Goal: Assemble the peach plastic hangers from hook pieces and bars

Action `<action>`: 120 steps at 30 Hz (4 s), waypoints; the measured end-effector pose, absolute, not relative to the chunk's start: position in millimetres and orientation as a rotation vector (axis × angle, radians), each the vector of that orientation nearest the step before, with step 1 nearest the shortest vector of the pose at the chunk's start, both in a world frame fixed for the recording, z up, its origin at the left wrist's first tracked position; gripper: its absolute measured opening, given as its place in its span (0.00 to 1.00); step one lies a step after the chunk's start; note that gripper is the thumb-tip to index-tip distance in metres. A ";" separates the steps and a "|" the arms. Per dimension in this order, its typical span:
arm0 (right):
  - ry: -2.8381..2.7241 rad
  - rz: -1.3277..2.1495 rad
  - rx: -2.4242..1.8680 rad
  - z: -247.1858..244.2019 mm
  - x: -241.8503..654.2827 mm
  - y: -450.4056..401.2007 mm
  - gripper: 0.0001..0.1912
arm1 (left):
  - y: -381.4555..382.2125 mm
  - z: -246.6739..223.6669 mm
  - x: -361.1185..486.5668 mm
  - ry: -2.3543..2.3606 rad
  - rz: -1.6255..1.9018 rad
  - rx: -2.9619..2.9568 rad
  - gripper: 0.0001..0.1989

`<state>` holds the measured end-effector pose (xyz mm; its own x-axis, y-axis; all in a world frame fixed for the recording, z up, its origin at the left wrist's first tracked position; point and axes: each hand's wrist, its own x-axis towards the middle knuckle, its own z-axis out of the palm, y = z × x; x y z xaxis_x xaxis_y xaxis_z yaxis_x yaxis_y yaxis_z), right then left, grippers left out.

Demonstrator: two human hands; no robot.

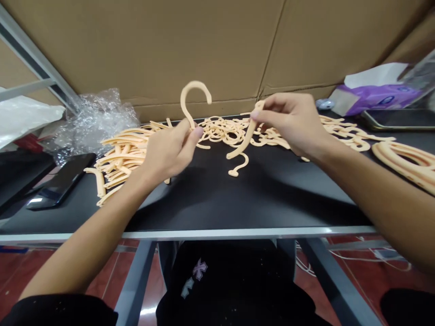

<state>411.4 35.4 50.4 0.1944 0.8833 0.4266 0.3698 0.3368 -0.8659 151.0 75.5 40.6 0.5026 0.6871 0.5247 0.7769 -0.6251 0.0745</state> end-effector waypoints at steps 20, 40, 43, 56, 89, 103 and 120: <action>-1.504 0.680 -1.173 58.2 422.4 28.1 0.10 | 56.9 21.9 167.1 -1.047 -0.536 -2.782 0.21; -2.041 0.542 -1.453 62.0 418.6 13.3 0.08 | 59.0 14.6 170.7 -0.874 -0.545 -3.191 0.18; -1.961 0.599 -1.427 60.1 420.6 15.0 0.06 | 58.7 14.5 170.8 -0.859 -0.571 -3.210 0.19; -1.866 0.836 -1.394 43.7 424.7 24.0 0.05 | 62.1 8.5 169.6 -0.578 -0.780 -3.130 0.15; -1.760 0.908 -1.261 55.2 411.0 10.6 0.02 | 62.9 10.4 170.9 -0.614 -0.890 -3.149 0.13; -1.624 0.995 -1.242 47.5 399.0 8.5 0.03 | 60.7 10.2 164.3 -0.696 -0.917 -3.032 0.13; -1.373 1.064 -1.187 30.5 393.4 20.5 0.06 | 72.3 5.9 165.0 -0.496 -1.058 -2.875 0.10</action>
<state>393.4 20.5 30.5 -0.0287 0.9909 0.1317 0.1196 0.1343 -0.9837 165.0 72.3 5.9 0.7166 0.2828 0.6376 0.3086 -0.9483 0.0737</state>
